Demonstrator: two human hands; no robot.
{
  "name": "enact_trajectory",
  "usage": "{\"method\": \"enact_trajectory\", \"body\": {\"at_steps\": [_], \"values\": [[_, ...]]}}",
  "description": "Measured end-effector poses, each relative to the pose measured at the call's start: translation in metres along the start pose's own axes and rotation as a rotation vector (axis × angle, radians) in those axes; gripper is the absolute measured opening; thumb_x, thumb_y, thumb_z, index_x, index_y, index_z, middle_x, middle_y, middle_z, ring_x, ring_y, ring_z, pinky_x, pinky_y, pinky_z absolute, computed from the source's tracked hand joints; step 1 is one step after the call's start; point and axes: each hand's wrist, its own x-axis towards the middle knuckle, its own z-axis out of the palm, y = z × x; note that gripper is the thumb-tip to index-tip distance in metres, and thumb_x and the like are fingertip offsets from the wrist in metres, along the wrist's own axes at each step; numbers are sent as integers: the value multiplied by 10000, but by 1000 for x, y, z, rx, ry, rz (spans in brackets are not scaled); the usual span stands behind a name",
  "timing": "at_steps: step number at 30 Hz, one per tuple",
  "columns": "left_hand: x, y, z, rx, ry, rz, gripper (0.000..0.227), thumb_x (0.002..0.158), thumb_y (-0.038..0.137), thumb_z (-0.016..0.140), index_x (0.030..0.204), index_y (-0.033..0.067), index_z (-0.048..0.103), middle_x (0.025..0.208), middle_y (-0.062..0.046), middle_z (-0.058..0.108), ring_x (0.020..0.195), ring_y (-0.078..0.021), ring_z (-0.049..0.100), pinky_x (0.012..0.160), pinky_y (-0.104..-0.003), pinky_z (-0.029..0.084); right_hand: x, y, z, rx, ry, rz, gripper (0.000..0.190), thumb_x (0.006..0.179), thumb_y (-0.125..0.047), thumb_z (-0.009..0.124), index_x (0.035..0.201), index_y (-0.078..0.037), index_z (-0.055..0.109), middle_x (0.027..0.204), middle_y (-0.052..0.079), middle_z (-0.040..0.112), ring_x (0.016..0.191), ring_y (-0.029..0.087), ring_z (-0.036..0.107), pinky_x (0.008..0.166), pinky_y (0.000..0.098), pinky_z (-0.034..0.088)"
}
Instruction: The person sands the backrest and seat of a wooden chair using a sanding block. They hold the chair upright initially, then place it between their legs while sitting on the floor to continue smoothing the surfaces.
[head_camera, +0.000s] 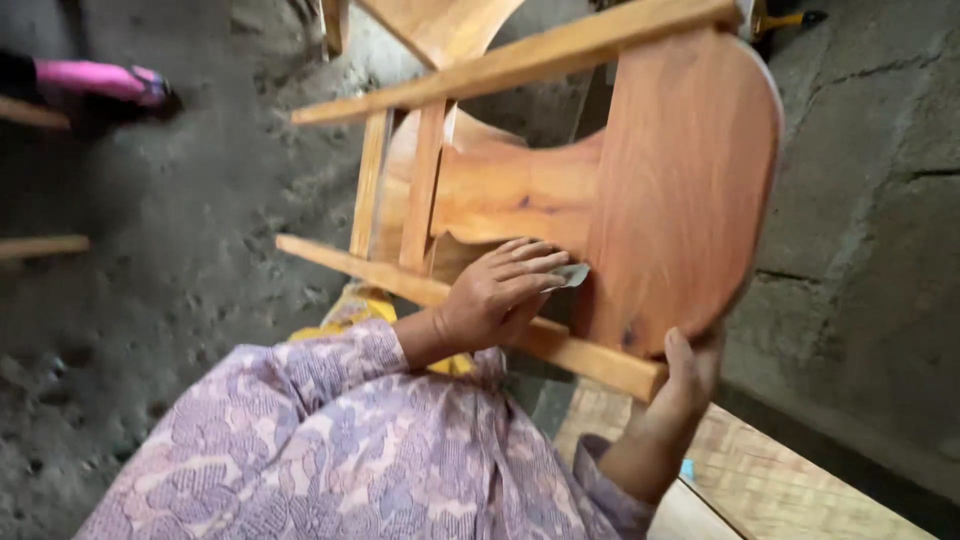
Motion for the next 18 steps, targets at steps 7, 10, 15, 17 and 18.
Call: {"method": "enact_trajectory", "body": {"at_steps": [7, 10, 15, 17, 18], "values": [[-24, 45, 36, -33, 38, 166, 310, 976, 204, 522, 1165, 72, 729, 1335, -143, 680, 1225, -353, 671, 1042, -455, 537, 39, 128, -46, 435, 63, 267, 446, 898, -240, 757, 1313, -112, 652, 1121, 121, 697, 1004, 268, 727, 834, 411, 632], [-25, 52, 58, -32, 37, 170, 372, 1015, 178, 473, 1288, 70, 701, 1397, -154, 640, 1285, -361, 630, 1075, -449, 520, 47, 111, -44, 397, 2, 183, 446, 911, -225, 741, 1320, -82, 637, 1122, 159, 693, 1036, 291, 729, 839, 433, 633], [-35, 40, 79, 36, 77, 187, 386, 1042, 219, 502, 1358, 54, 651, 1446, -162, 602, 1325, -372, 599, 1105, -456, 494, 44, 78, -33, 391, -96, 116, 528, 928, -254, 697, 1421, -115, 566, 1220, 157, 672, 1143, 297, 690, 942, 459, 604], [-41, 31, 82, 49, 78, 264, 393, 1048, 228, 461, 1324, 23, 653, 1427, -207, 606, 1319, -405, 590, 1111, -471, 477, 50, 83, -38, 430, -125, 110, 526, 943, -230, 687, 1442, -139, 548, 1252, 152, 666, 1174, 291, 683, 995, 465, 591], [-52, 22, 80, 49, 82, 257, 393, 1048, 228, 461, 1324, 23, 653, 1427, -207, 606, 1319, -405, 590, 1111, -471, 477, 50, 81, -39, 425, -129, 114, 526, 943, -230, 687, 1442, -139, 548, 1252, 152, 666, 1174, 291, 683, 995, 465, 591]]}}
